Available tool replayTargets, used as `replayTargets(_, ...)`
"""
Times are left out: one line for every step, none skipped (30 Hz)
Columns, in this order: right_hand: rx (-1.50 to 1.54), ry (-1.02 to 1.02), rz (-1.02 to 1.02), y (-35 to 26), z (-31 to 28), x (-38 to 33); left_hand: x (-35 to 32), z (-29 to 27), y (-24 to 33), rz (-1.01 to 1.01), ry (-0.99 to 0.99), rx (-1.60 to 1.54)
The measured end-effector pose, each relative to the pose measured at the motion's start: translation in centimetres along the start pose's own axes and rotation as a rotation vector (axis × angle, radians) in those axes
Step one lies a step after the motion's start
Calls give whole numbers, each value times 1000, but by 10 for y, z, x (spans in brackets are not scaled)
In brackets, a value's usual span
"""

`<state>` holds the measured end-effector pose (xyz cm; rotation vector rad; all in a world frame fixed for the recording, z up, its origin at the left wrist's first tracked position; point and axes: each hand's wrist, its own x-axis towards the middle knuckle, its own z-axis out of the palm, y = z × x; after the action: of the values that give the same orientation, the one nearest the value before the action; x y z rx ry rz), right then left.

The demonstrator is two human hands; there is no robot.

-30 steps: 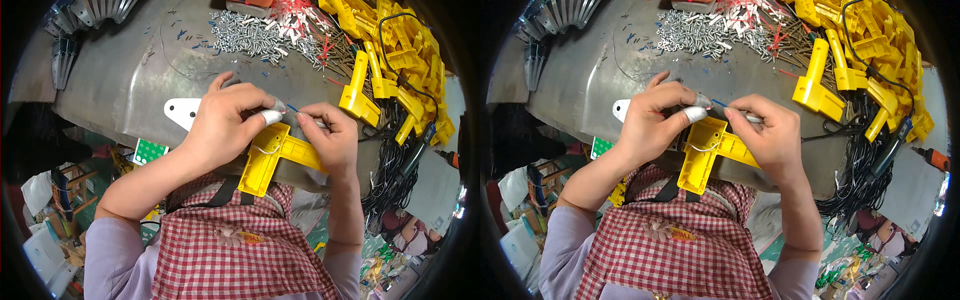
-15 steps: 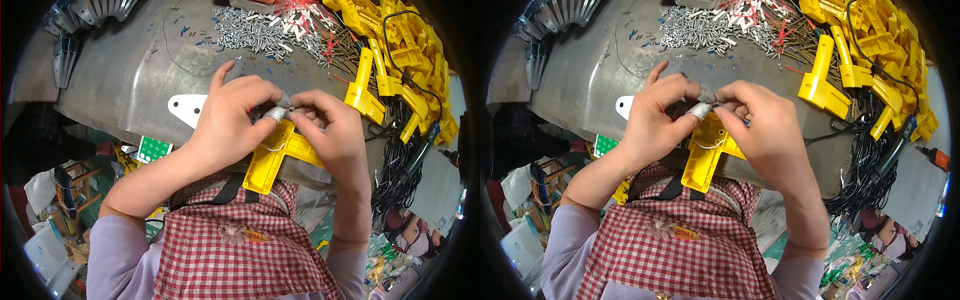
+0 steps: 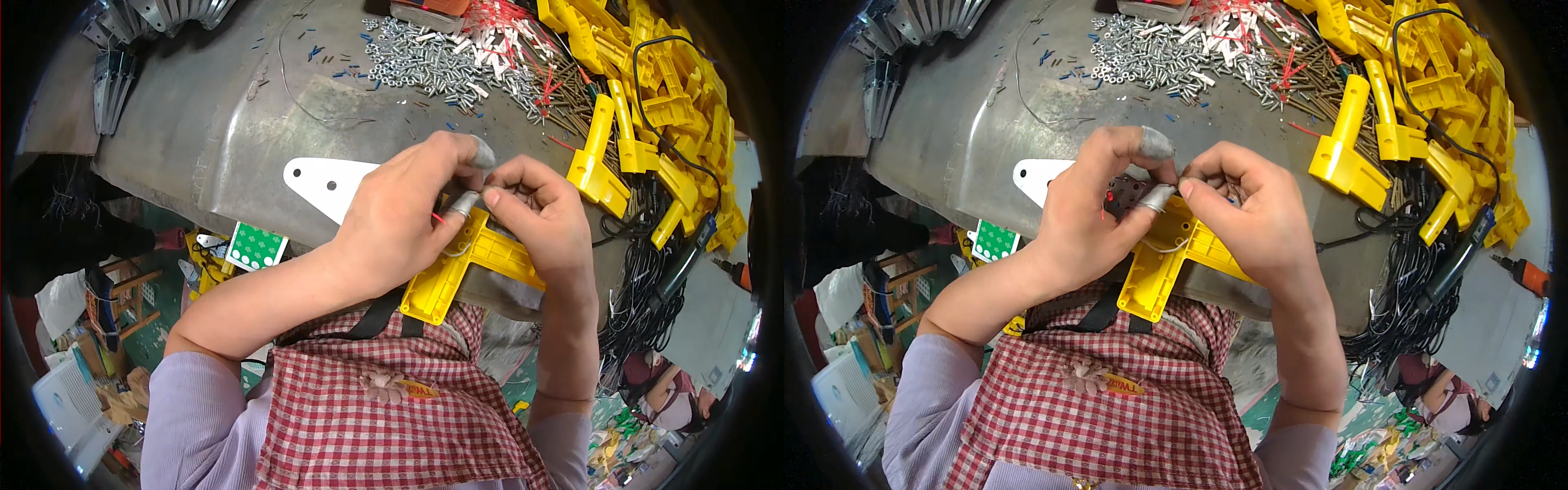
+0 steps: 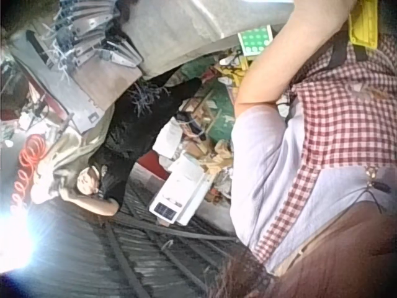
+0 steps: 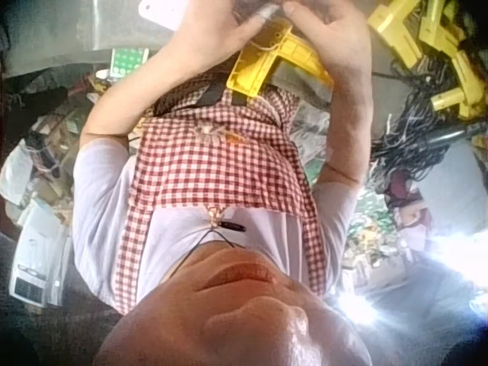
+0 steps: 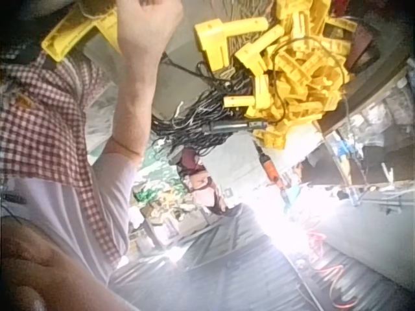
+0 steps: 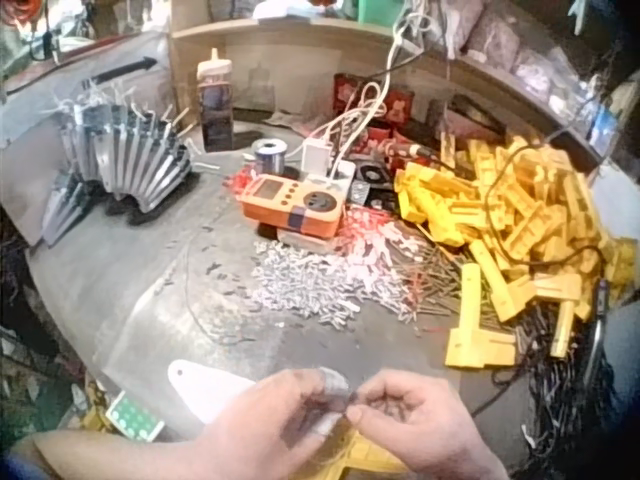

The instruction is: Assemble and secure internal components and wiring into a yellow plastic housing for a handheld tool, using soldering and power tools.

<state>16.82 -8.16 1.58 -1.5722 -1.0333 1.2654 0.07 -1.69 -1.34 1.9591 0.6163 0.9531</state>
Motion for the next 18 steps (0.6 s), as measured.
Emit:
replayTargets(110, -23, 43, 1, 0, 0, 0, -1, -1, 0, 2, 2)
replayTargets(110, -25, 42, 0, 3, 0, 0, -2, -5, 107, 12, 110)
replayTargets(145, -13, 78, -1, 7, 0, 1, -2, -7, 214, 21, 215)
replayTargets(180, -1, 115, -1, 9, 0, 2, -3, -7, 214, 22, 212)
replayTargets(177, 2, 115, 1, 7, -6, 5, -3, -7, 213, 22, 237)
replayTargets(-154, 71, -55, 3, 6, -14, 7, -4, -7, 210, 25, 267)
replayTargets(-484, 140, -227, 3, 6, -17, 8, -4, -7, 210, 28, 268)
replayTargets(-485, 139, -229, -3, 4, -17, 10, -4, -8, 193, -34, 230)
replayTargets(-520, 127, -166, -17, 6, -19, 10, -5, -7, 175, -99, 191)
replayTargets(-554, 116, -104, -25, 8, -20, 11, -9, -4, 175, -99, 192)
replayTargets(-523, 93, -116, -24, 6, -16, 13, -14, 0, -30, -185, -16)
replayTargets(-526, 96, -122, -22, 4, -14, 17, -18, 2, -230, -267, -225)
replayTargets(-619, 81, -268, -16, 3, -12, 20, -18, -4, -291, -327, -332)
replayTargets(-711, 65, -415, -11, 3, -10, 21, -18, -5, -284, -323, -329)
replayTargets(-741, 96, -517, -6, 5, -9, 20, -17, -6, -327, -308, -396)
replayTargets(-742, 95, -523, -5, 5, -8, 20, -16, -7, -369, -293, -463)
replayTargets(-731, 79, -520, -5, 4, -8, 20, -16, -6, -366, -289, -460)
replayTargets(-721, 67, -514, -5, 3, -8, 19, -15, -5, -398, -272, -464)
